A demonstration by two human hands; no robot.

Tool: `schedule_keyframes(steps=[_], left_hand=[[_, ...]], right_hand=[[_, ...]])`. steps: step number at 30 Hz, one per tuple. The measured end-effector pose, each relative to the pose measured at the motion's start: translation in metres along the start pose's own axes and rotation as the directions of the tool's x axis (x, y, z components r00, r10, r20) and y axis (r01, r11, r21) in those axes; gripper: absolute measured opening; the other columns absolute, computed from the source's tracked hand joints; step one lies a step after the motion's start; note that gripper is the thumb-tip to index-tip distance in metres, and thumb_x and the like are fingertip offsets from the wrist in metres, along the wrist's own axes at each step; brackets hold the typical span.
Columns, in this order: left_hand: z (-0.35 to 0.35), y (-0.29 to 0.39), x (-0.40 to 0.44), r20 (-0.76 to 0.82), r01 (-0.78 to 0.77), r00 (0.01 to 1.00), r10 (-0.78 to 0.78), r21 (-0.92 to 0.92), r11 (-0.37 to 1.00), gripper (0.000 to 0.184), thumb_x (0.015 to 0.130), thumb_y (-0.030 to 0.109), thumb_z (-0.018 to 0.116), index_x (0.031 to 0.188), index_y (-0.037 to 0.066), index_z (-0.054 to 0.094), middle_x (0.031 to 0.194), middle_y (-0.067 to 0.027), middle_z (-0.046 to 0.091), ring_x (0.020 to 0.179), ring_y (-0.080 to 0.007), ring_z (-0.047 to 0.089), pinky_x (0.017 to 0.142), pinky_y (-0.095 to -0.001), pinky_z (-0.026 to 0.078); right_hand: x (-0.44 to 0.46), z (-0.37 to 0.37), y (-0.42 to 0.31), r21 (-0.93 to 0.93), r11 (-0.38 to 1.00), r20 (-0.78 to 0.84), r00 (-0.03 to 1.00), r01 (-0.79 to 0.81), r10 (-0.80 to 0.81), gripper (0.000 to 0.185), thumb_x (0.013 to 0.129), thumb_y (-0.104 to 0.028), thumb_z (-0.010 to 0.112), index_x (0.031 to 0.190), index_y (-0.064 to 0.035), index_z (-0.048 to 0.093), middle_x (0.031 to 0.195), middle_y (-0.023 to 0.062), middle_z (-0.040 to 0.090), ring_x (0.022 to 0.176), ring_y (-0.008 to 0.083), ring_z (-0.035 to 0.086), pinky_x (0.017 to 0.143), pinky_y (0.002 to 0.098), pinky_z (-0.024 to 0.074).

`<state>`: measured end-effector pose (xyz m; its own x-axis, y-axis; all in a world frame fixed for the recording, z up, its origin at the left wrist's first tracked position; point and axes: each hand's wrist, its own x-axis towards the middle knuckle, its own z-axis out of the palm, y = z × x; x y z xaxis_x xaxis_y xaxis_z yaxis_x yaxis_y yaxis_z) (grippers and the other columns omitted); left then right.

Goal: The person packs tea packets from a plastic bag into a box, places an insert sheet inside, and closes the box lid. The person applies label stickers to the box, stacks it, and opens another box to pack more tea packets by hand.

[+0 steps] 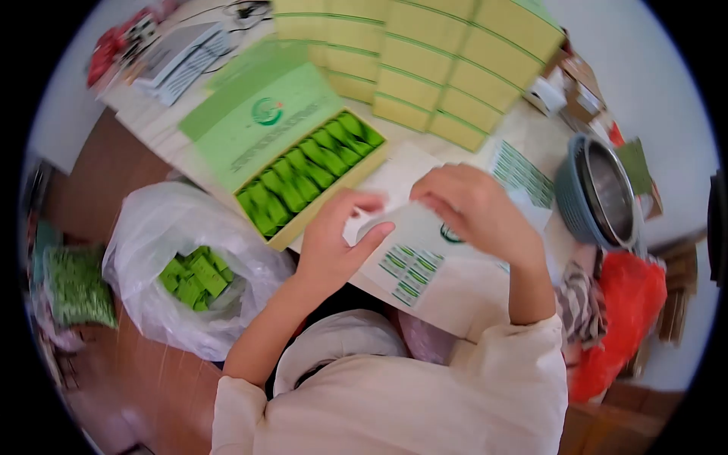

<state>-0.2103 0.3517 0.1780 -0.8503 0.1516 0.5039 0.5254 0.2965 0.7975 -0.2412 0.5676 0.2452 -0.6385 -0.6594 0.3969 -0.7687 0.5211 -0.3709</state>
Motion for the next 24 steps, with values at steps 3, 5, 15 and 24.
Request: schedule_keyframes(steps=[3, 5, 15, 24], left_hand=[[-0.028, -0.008, -0.007, -0.125, 0.108, 0.987, -0.102, 0.043, 0.993, 0.014, 0.08, 0.011, 0.072, 0.079, 0.002, 0.061, 0.07, -0.0038, 0.058, 0.061, -0.0135, 0.053, 0.057, -0.0263, 0.043], [-0.059, -0.023, -0.016, -0.233, 0.208, 0.955, -0.185, 0.078, 0.975, 0.015, 0.081, 0.013, 0.072, 0.08, 0.002, 0.062, 0.069, -0.0025, 0.058, 0.062, -0.0114, 0.053, 0.057, -0.0258, 0.043], [-0.119, -0.1, -0.025, -0.447, 0.486, 0.733, -0.513, -0.183, 0.855, 0.023, 0.087, 0.023, 0.067, 0.089, 0.0, 0.063, 0.074, 0.0, 0.063, 0.061, -0.0036, 0.049, 0.055, -0.0208, 0.039], [-0.102, -0.129, -0.021, -0.58, 0.507, 0.66, -0.478, -0.126, 0.852, 0.024, 0.084, 0.019, 0.068, 0.079, -0.001, 0.056, 0.063, -0.0021, 0.049, 0.059, -0.0099, 0.04, 0.053, -0.0277, 0.034]], right_hand=[[0.029, 0.018, -0.001, 0.223, 0.969, 0.17, 0.983, -0.107, 0.07, 0.01, 0.08, -0.003, 0.066, 0.09, -0.0025, 0.061, 0.082, 0.0118, 0.061, 0.073, 0.028, 0.06, 0.068, 0.034, 0.0481], [0.044, 0.017, 0.016, 0.235, 0.964, 0.244, 0.967, -0.125, 0.066, 0.011, 0.08, -0.005, 0.066, 0.09, -0.002, 0.061, 0.079, 0.0116, 0.062, 0.07, 0.0272, 0.059, 0.065, 0.0333, 0.0473], [0.129, 0.076, 0.125, 0.525, 0.718, 0.266, 0.89, -0.456, 0.37, 0.012, 0.087, -0.011, 0.065, 0.086, 0.0002, 0.063, 0.076, 0.0004, 0.062, 0.07, 0.007, 0.054, 0.066, 0.0222, 0.0451], [0.146, 0.114, 0.125, 0.632, 0.543, 0.235, 0.805, -0.552, 0.545, 0.017, 0.088, -0.013, 0.064, 0.094, -0.0027, 0.052, 0.074, 0.001, 0.059, 0.067, 0.0067, 0.05, 0.062, 0.021, 0.0416]])
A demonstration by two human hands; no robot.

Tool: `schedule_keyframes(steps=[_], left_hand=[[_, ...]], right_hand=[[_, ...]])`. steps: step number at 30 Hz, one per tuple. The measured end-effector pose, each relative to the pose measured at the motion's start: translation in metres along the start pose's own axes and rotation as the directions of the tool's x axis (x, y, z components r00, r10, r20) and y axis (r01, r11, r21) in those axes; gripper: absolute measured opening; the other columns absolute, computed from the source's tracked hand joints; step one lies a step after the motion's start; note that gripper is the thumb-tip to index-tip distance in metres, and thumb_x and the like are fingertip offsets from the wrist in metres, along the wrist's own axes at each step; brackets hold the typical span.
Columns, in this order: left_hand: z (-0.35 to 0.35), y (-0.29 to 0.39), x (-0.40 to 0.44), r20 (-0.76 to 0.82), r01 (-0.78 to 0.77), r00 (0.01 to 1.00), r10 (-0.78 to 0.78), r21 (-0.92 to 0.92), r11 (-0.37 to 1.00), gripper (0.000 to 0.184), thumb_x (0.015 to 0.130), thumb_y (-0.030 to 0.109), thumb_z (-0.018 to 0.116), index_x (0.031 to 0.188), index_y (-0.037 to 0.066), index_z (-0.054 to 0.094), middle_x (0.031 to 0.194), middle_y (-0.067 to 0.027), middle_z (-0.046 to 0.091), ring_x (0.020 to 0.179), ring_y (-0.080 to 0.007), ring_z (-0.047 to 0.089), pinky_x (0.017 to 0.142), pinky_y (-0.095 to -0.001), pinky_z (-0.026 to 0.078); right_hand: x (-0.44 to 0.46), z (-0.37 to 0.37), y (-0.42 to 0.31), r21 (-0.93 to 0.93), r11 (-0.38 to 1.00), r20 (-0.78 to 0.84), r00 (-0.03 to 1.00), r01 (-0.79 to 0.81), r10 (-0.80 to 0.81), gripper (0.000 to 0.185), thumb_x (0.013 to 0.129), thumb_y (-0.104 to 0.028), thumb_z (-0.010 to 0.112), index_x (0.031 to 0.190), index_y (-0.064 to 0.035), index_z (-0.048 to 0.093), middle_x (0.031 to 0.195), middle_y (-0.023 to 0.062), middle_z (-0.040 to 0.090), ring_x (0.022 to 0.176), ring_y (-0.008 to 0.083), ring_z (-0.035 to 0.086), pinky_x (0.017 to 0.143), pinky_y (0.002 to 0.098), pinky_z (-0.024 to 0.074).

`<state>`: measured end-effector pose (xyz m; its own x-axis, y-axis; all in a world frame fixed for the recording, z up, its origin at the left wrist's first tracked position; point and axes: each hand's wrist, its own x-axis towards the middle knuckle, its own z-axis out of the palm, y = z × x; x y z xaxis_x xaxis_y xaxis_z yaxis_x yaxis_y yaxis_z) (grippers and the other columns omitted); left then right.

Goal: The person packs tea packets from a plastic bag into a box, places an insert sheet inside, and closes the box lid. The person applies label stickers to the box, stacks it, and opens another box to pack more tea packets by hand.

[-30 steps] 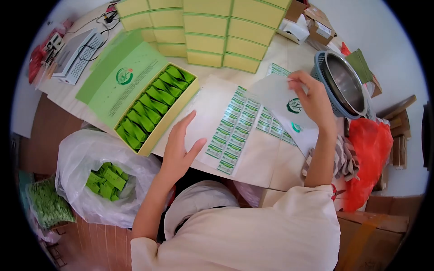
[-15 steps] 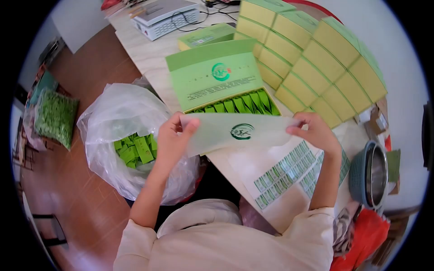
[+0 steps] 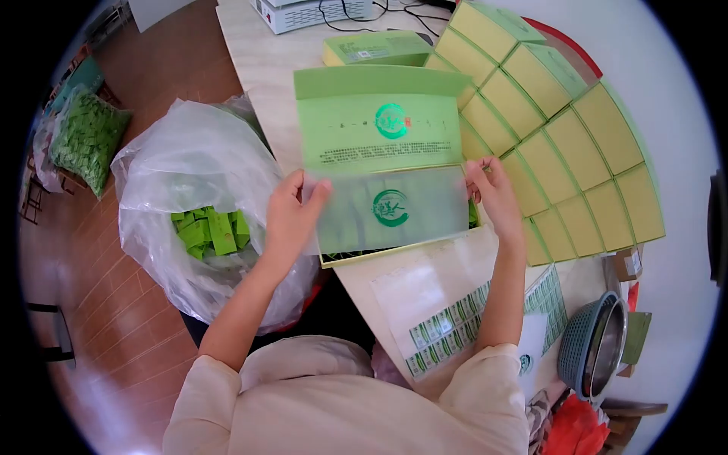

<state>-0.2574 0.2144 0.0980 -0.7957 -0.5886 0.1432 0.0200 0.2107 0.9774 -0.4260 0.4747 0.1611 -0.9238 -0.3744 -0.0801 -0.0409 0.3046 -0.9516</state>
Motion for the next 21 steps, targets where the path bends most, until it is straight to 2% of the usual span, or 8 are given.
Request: schedule_keyframes(steps=[2, 5, 6, 8, 11, 15, 18, 21], left_hand=[[0.003, -0.01, 0.004, -0.073, -0.122, 0.988, 0.134, 0.145, 0.982, 0.023, 0.083, 0.017, 0.067, 0.079, -0.001, 0.054, 0.069, -0.0049, 0.048, 0.067, -0.0159, 0.043, 0.059, -0.0291, 0.036], [0.006, 0.004, 0.0, -0.067, -0.091, 0.991, 0.113, 0.267, 0.959, 0.022, 0.081, 0.016, 0.068, 0.08, 0.0, 0.053, 0.083, -0.0093, 0.05, 0.083, -0.0223, 0.046, 0.071, -0.0312, 0.039], [0.009, 0.003, -0.001, -0.062, -0.092, 0.992, 0.113, 0.269, 0.959, 0.022, 0.081, 0.016, 0.068, 0.08, 0.0, 0.053, 0.083, -0.0093, 0.05, 0.083, -0.0223, 0.046, 0.071, -0.0312, 0.039], [0.013, 0.0, -0.004, -0.104, -0.23, 0.952, 0.286, 0.368, 0.901, 0.021, 0.08, 0.014, 0.069, 0.084, 0.001, 0.053, 0.099, -0.0136, 0.049, 0.097, -0.0264, 0.046, 0.081, -0.0344, 0.04], [0.011, -0.002, -0.007, -0.121, -0.212, 0.95, 0.288, 0.425, 0.88, 0.019, 0.082, 0.015, 0.067, 0.088, 0.005, 0.052, 0.116, -0.0131, 0.045, 0.11, -0.0251, 0.044, 0.084, -0.0349, 0.041], [0.004, -0.006, -0.003, -0.07, -0.215, 0.964, 0.256, 0.362, 0.907, 0.018, 0.084, 0.014, 0.065, 0.09, 0.005, 0.051, 0.121, -0.0154, 0.043, 0.111, -0.0257, 0.045, 0.086, -0.0362, 0.042], [0.004, -0.004, -0.004, -0.071, -0.18, 0.976, 0.206, 0.265, 0.947, 0.019, 0.081, 0.01, 0.067, 0.09, 0.003, 0.051, 0.121, -0.0188, 0.044, 0.109, -0.0285, 0.047, 0.086, -0.0362, 0.043], [0.001, -0.011, -0.004, -0.069, -0.118, 0.989, 0.133, 0.19, 0.975, 0.02, 0.083, 0.01, 0.065, 0.092, 0.002, 0.049, 0.123, -0.0185, 0.044, 0.105, -0.0268, 0.05, 0.086, -0.035, 0.044]], right_hand=[[0.001, -0.003, 0.004, -0.115, 0.985, 0.025, 0.992, 0.128, -0.126, 0.019, 0.087, -0.009, 0.064, 0.096, -0.0027, 0.049, 0.073, 0.0003, 0.057, 0.066, 0.0066, 0.048, 0.06, 0.0208, 0.0408], [0.007, -0.007, 0.015, -0.155, 0.959, 0.052, 0.971, 0.239, -0.233, 0.018, 0.084, -0.004, 0.064, 0.094, -0.0016, 0.05, 0.073, -0.0001, 0.054, 0.066, 0.0076, 0.048, 0.06, 0.0217, 0.0416], [0.01, -0.007, 0.019, -0.152, 0.96, 0.048, 0.972, 0.235, -0.231, 0.018, 0.084, -0.004, 0.064, 0.094, -0.0016, 0.05, 0.073, -0.0001, 0.054, 0.066, 0.0076, 0.048, 0.06, 0.0217, 0.0416], [0.016, -0.006, 0.026, -0.224, 0.929, -0.028, 0.951, 0.295, -0.309, 0.017, 0.082, 0.0, 0.065, 0.092, -0.0014, 0.051, 0.074, 0.0, 0.053, 0.066, 0.008, 0.048, 0.061, 0.0224, 0.0424], [0.022, -0.005, 0.035, -0.279, 0.906, -0.038, 0.939, 0.317, -0.341, 0.017, 0.081, 0.0, 0.066, 0.091, -0.001, 0.054, 0.075, 0.0009, 0.054, 0.066, 0.0086, 0.048, 0.061, 0.0227, 0.043], [0.025, -0.002, 0.04, -0.267, 0.898, -0.053, 0.925, 0.349, -0.375, 0.018, 0.08, 0.0, 0.068, 0.093, -0.0012, 0.055, 0.075, 0.001, 0.055, 0.065, 0.0082, 0.048, 0.06, 0.0224, 0.0423], [0.023, -0.001, 0.037, -0.297, 0.912, -0.022, 0.953, 0.281, -0.301, 0.019, 0.082, 0.0, 0.067, 0.095, -0.0022, 0.054, 0.077, -0.0014, 0.053, 0.069, 0.0067, 0.049, 0.063, 0.0202, 0.0414], [0.023, 0.001, 0.039, -0.286, 0.904, -0.038, 0.939, 0.317, -0.341, 0.019, 0.079, 0.0, 0.069, 0.093, -0.0014, 0.056, 0.073, 0.0002, 0.055, 0.063, 0.0075, 0.046, 0.057, 0.0221, 0.0406]])
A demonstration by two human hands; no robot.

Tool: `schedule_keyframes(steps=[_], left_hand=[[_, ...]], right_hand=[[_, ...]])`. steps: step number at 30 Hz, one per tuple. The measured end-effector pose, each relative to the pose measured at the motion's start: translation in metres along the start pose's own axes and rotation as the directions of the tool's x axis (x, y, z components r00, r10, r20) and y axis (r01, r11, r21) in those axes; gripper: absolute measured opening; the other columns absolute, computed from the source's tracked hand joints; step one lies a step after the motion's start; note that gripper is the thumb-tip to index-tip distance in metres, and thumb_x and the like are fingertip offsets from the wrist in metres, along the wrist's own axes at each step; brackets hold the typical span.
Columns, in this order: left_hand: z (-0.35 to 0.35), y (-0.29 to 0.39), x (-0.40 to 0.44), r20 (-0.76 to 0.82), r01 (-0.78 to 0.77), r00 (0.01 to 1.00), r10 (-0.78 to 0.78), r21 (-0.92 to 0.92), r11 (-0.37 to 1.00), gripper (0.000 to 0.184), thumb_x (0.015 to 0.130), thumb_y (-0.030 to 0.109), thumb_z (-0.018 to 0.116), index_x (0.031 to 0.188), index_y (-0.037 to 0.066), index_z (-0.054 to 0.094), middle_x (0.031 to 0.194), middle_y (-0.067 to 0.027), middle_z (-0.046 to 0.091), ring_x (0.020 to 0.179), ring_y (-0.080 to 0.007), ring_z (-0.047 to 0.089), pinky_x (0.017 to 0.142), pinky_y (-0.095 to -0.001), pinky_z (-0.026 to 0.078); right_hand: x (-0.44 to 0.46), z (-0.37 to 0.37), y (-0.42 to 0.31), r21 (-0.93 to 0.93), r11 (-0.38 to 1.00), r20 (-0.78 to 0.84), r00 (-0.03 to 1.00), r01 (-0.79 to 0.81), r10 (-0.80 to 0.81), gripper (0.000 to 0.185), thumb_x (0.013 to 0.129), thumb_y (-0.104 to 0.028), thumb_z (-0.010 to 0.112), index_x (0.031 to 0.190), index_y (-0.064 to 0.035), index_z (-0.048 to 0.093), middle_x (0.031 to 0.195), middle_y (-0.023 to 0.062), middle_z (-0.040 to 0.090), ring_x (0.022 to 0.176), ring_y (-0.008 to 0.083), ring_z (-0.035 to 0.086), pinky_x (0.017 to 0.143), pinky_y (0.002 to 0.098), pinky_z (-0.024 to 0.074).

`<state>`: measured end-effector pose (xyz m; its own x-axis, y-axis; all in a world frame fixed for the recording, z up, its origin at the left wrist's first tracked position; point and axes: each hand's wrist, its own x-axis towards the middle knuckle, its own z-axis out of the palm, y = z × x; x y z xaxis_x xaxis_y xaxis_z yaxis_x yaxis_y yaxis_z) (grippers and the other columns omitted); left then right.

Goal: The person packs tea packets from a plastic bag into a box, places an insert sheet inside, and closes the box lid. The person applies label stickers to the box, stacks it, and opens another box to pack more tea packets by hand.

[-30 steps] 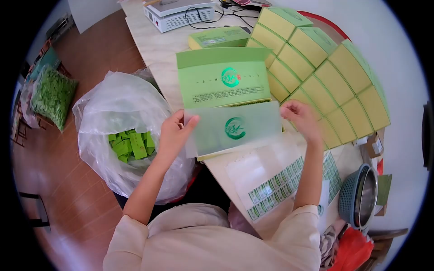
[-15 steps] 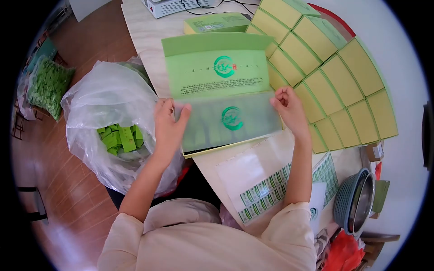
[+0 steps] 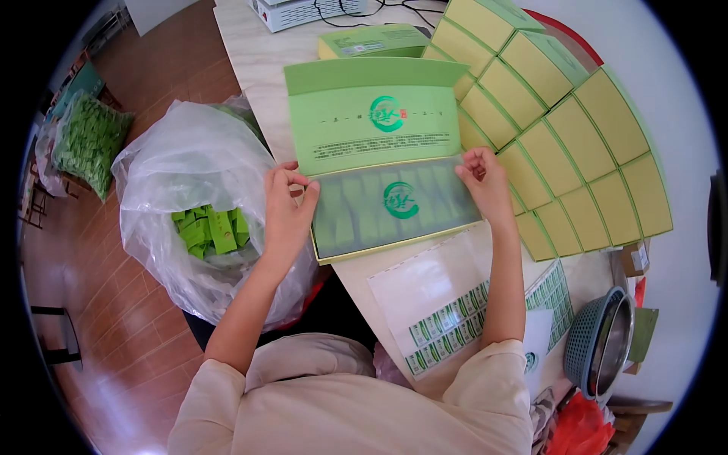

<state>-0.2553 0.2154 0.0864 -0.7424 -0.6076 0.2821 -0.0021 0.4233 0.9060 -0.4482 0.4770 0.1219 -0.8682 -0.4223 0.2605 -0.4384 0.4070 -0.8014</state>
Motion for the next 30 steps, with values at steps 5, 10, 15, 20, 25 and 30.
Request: schedule_keyframes(steps=[5, 10, 15, 20, 25, 30], left_hand=[[0.001, 0.007, 0.0, 0.025, 0.143, 0.99, -0.142, -0.273, 0.951, 0.043, 0.088, 0.01, 0.06, 0.123, 0.0, 0.035, 0.127, -0.0149, 0.045, 0.11, -0.0236, 0.05, 0.093, -0.0345, 0.043], [-0.003, 0.019, 0.028, 0.155, 0.243, 0.97, -0.188, -0.55, 0.799, 0.058, 0.098, 0.027, 0.045, 0.143, 0.002, 0.018, 0.138, -0.0158, 0.04, 0.123, -0.0237, 0.043, 0.104, -0.0358, 0.032], [-0.031, 0.06, 0.051, 0.207, 0.176, 0.978, -0.02, -0.772, 0.61, 0.062, 0.1, 0.045, 0.028, 0.146, 0.003, 0.022, 0.14, -0.0179, 0.041, 0.128, -0.0245, 0.042, 0.108, -0.0378, 0.029], [-0.048, 0.073, 0.028, 0.679, 0.274, 0.731, 0.059, -0.372, 0.887, 0.06, 0.098, 0.046, 0.036, 0.143, 0.006, 0.033, 0.135, -0.016, 0.05, 0.123, -0.0246, 0.048, 0.105, -0.039, 0.033], [-0.013, 0.057, -0.025, 0.669, -0.318, 0.708, 0.228, 0.014, 0.948, 0.062, 0.091, 0.039, 0.055, 0.142, 0.01, 0.037, 0.141, -0.0136, 0.043, 0.13, -0.0274, 0.041, 0.109, -0.0432, 0.029], [0.002, 0.063, -0.044, 0.63, -0.655, 0.704, 0.327, 0.399, 0.641, 0.07, 0.08, 0.033, 0.066, 0.142, 0.016, 0.038, 0.148, -0.0113, 0.033, 0.136, -0.0271, 0.033, 0.11, -0.0484, 0.025]], right_hand=[[-0.002, 0.0, -0.003, -0.159, 0.987, -0.036, 0.999, 0.007, -0.013, 0.021, 0.081, -0.001, 0.068, 0.097, -0.0007, 0.054, 0.079, 0.0024, 0.057, 0.064, 0.0107, 0.048, 0.059, 0.0242, 0.0419], [-0.003, -0.003, -0.003, 0.001, 0.999, -0.098, 0.995, -0.037, 0.037, 0.022, 0.091, -0.014, 0.058, 0.109, -0.001, 0.055, 0.09, 0.0068, 0.061, 0.074, 0.0143, 0.055, 0.068, 0.0273, 0.0457], [0.005, -0.019, 0.0, 0.256, 0.963, -0.105, 0.988, -0.084, 0.114, 0.037, 0.1, -0.032, 0.041, 0.118, -0.0036, 0.054, 0.1, 0.0085, 0.064, 0.086, 0.017, 0.06, 0.079, 0.0302, 0.0465], [-0.001, -0.053, -0.035, 0.444, 0.896, -0.154, 0.986, 0.006, 0.069, 0.053, 0.102, -0.039, 0.024, 0.115, 0.0032, 0.054, 0.102, 0.0126, 0.066, 0.091, 0.018, 0.061, 0.081, 0.031, 0.0461], [-0.005, -0.056, -0.041, 0.447, 0.894, -0.137, 0.99, 0.037, 0.027, 0.051, 0.102, -0.037, 0.026, 0.113, 0.0047, 0.054, 0.099, 0.0145, 0.067, 0.089, 0.0186, 0.061, 0.081, 0.0306, 0.0463], [-0.01, -0.049, -0.054, 0.393, 0.919, -0.104, 0.995, 0.03, 0.012, 0.05, 0.102, -0.036, 0.029, 0.109, 0.0044, 0.057, 0.096, 0.0139, 0.068, 0.087, 0.0182, 0.062, 0.079, 0.03, 0.0469]])
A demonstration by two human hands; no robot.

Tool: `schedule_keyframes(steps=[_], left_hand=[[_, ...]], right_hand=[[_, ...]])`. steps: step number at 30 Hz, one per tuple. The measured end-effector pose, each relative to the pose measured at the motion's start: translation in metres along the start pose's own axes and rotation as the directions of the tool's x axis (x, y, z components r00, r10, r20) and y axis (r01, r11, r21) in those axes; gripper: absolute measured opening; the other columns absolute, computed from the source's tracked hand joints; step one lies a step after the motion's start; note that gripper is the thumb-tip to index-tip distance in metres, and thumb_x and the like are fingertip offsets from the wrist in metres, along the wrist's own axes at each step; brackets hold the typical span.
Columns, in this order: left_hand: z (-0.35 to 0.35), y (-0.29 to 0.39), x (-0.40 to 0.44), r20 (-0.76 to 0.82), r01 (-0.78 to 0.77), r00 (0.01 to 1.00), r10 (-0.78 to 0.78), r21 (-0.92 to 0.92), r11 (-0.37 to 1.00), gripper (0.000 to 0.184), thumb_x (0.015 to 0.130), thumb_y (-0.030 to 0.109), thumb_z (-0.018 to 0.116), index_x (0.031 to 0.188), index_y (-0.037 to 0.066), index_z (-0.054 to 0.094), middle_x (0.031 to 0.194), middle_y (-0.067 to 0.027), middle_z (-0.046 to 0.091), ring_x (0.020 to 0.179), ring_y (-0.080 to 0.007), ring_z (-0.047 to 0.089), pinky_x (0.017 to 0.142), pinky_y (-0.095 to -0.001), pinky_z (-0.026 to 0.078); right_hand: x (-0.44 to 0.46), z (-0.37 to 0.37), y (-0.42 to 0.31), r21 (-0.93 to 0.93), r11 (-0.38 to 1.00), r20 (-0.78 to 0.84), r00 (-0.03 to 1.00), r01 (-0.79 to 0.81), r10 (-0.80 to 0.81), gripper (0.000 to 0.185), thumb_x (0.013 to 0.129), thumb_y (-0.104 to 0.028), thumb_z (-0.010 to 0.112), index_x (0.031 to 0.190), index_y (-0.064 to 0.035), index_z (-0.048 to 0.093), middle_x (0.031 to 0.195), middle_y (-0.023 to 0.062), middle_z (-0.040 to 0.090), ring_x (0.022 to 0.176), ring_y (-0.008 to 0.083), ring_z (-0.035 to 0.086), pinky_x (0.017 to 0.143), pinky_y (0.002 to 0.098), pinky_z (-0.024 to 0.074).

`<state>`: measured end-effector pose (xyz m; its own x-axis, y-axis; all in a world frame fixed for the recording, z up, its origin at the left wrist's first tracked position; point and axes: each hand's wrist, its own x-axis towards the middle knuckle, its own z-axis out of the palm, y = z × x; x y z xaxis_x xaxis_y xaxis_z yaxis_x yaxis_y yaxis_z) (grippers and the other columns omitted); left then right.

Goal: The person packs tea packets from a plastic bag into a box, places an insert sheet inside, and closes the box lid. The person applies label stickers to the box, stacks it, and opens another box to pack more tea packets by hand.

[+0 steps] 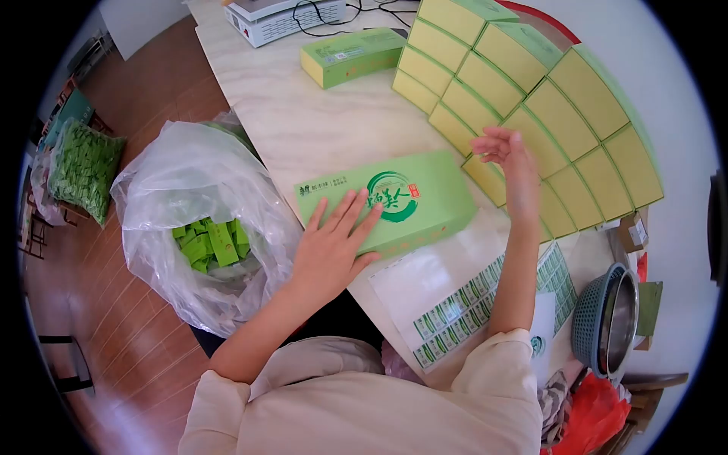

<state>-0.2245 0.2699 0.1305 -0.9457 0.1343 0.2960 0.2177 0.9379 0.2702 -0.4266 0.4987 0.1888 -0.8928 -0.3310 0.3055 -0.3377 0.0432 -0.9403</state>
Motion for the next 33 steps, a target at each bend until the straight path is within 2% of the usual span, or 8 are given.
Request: schedule_keyframes(steps=[10, 12, 14, 16, 20, 22, 28, 33], left_hand=[[0.008, -0.005, -0.003, -0.027, -0.019, 0.999, 0.022, 0.133, 0.991, 0.072, 0.078, 0.018, 0.07, 0.142, 0.018, 0.038, 0.147, -0.0118, 0.035, 0.136, -0.0273, 0.033, 0.11, -0.0484, 0.026], [-0.013, -0.015, -0.002, -0.012, -0.003, 1.0, -0.002, -0.432, 0.902, 0.063, 0.081, 0.014, 0.066, 0.139, 0.013, 0.041, 0.143, -0.0138, 0.04, 0.133, -0.029, 0.037, 0.109, -0.0437, 0.028], [-0.017, -0.035, 0.002, -0.129, 0.006, 0.988, -0.085, -0.514, 0.858, 0.055, 0.084, 0.015, 0.063, 0.136, 0.009, 0.044, 0.139, -0.0146, 0.043, 0.13, -0.0291, 0.039, 0.109, -0.0405, 0.029], [-0.016, -0.055, 0.007, -0.22, 0.005, 0.961, -0.17, -0.598, 0.802, 0.048, 0.087, 0.017, 0.06, 0.132, 0.006, 0.046, 0.135, -0.0154, 0.046, 0.128, -0.0293, 0.042, 0.108, -0.0374, 0.03], [0.005, -0.079, 0.006, -0.18, 0.127, 0.929, -0.322, -0.663, 0.738, 0.037, 0.092, 0.022, 0.055, 0.124, 0.002, 0.052, 0.12, -0.0153, 0.054, 0.114, -0.0288, 0.051, 0.098, -0.0338, 0.038], [0.01, -0.078, -0.004, -0.074, 0.191, 0.943, -0.326, -0.68, 0.708, 0.036, 0.092, 0.023, 0.056, 0.121, 0.003, 0.053, 0.114, -0.0155, 0.056, 0.106, -0.0305, 0.055, 0.09, -0.0343, 0.043], [-0.009, -0.058, -0.036, -0.2, 0.237, 0.88, -0.431, -0.602, 0.762, 0.032, 0.092, 0.022, 0.056, 0.117, 0.002, 0.056, 0.104, -0.0145, 0.058, 0.096, -0.0267, 0.058, 0.084, -0.0321, 0.044], [-0.046, -0.063, -0.045, -0.104, 0.132, 0.907, -0.408, -0.85, 0.51, 0.045, 0.089, 0.027, 0.061, 0.126, 0.004, 0.053, 0.115, -0.0116, 0.058, 0.105, -0.0238, 0.056, 0.089, -0.0333, 0.043]], right_hand=[[-0.013, 0.026, -0.015, -0.228, 0.972, 0.086, 0.996, 0.053, -0.034, 0.036, 0.1, -0.031, 0.042, 0.106, -0.0005, 0.061, 0.092, 0.0087, 0.068, 0.085, 0.0165, 0.062, 0.077, 0.0288, 0.0471], [-0.023, 0.038, -0.021, -0.269, 0.961, 0.073, 0.996, 0.064, -0.046, 0.032, 0.099, -0.029, 0.045, 0.106, -0.0016, 0.061, 0.09, 0.0082, 0.067, 0.084, 0.0168, 0.062, 0.077, 0.0288, 0.0471], [-0.04, 0.054, -0.022, -0.505, 0.854, 0.208, 0.978, 0.122, -0.016, 0.027, 0.094, -0.024, 0.055, 0.11, -0.003, 0.059, 0.098, 0.0114, 0.065, 0.091, 0.021, 0.061, 0.081, 0.0324, 0.0477], [-0.07, 0.082, -0.005, -0.561, 0.704, 0.373, 0.892, 0.436, -0.255, 0.041, 0.086, -0.025, 0.065, 0.12, -0.0043, 0.054, 0.119, 0.0182, 0.055, 0.109, 0.0304, 0.054, 0.093, 0.0419, 0.0435], [-0.141, 0.136, 0.006, -0.637, 0.518, 0.555, 0.806, 0.571, -0.207, 0.089, 0.068, -0.034, 0.078, 0.141, -0.009, 0.035, 0.146, 0.0247, 0.025, 0.135, 0.0422, 0.025, 0.109, 0.0569, 0.021], [-0.161, 0.151, 0.014, -0.668, 0.49, 0.539, 0.818, 0.56, -0.201, 0.092, 0.066, -0.034, 0.079, 0.142, -0.0093, 0.033, 0.147, 0.0251, 0.024, 0.136, 0.0418, 0.024, 0.109, 0.0573, 0.0197], [-0.175, 0.172, 0.023, -0.751, 0.371, 0.472, 0.837, 0.546, -0.277, 0.095, 0.06, -0.027, 0.08, 0.141, -0.009, 0.034, 0.146, 0.0232, 0.027, 0.135, 0.0406, 0.026, 0.11, 0.0582, 0.0186], [-0.146, 0.15, -0.005, -0.468, 0.512, 0.487, 0.693, 0.721, -0.531, 0.095, 0.052, -0.02, 0.083, 0.135, -0.0063, 0.04, 0.141, 0.0169, 0.041, 0.13, 0.0389, 0.038, 0.106, 0.0523, 0.0295]])
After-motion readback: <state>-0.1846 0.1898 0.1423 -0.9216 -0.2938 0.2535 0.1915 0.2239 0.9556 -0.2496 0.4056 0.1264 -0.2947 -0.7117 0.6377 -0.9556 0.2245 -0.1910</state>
